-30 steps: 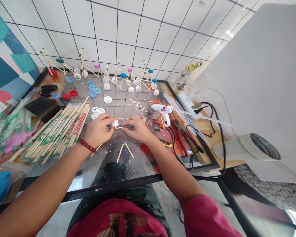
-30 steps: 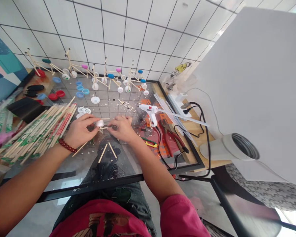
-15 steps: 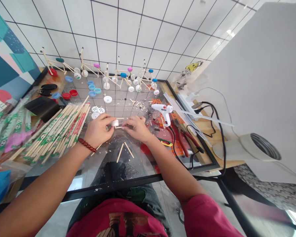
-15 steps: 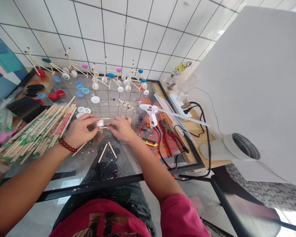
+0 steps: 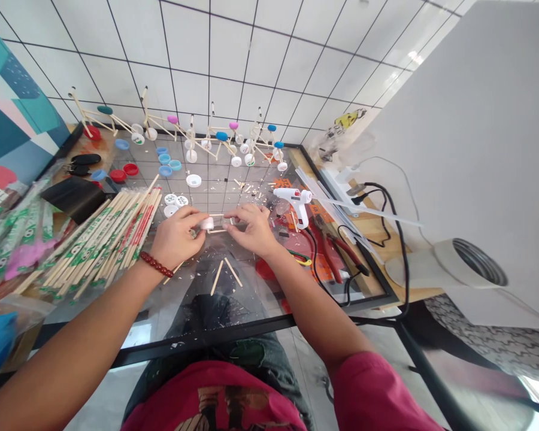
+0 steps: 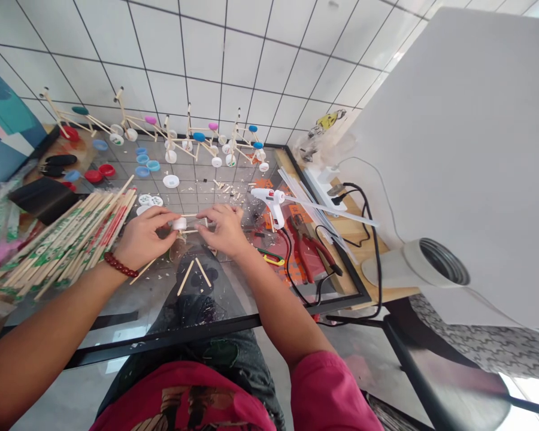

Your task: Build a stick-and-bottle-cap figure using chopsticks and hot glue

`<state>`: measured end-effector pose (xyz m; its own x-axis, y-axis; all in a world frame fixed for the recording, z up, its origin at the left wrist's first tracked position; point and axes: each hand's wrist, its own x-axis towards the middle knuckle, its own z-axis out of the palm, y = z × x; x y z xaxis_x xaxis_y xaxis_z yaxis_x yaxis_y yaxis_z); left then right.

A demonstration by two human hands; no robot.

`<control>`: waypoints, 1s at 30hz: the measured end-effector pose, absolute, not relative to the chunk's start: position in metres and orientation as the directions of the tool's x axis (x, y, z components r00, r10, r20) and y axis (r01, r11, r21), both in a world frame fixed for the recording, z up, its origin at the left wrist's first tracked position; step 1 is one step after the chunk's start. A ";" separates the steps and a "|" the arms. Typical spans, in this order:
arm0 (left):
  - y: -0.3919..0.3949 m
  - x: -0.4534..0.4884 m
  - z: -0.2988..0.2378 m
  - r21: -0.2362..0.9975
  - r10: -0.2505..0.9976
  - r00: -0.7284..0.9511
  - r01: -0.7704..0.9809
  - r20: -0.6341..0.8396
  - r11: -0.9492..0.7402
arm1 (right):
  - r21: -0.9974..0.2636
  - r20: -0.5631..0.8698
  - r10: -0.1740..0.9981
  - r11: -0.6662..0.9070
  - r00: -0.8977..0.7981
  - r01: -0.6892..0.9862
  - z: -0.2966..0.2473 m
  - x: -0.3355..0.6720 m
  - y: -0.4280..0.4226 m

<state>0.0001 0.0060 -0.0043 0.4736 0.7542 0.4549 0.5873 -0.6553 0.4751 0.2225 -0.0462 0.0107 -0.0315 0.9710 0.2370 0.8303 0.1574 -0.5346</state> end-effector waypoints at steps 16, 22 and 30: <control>0.008 -0.002 -0.007 0.500 0.758 0.475 0.569 0.448 -0.653 | -0.597 0.304 0.946 0.101 0.108 0.796 0.006 0.228 -0.041; 0.008 -0.002 -0.003 0.497 0.763 0.479 0.578 0.435 -0.647 | -0.574 0.303 0.943 0.065 0.137 0.816 0.005 0.228 -0.038; 0.008 -0.001 -0.002 0.463 0.724 0.474 0.560 0.502 -0.687 | -0.499 0.348 0.935 0.121 0.070 0.858 0.005 0.228 -0.039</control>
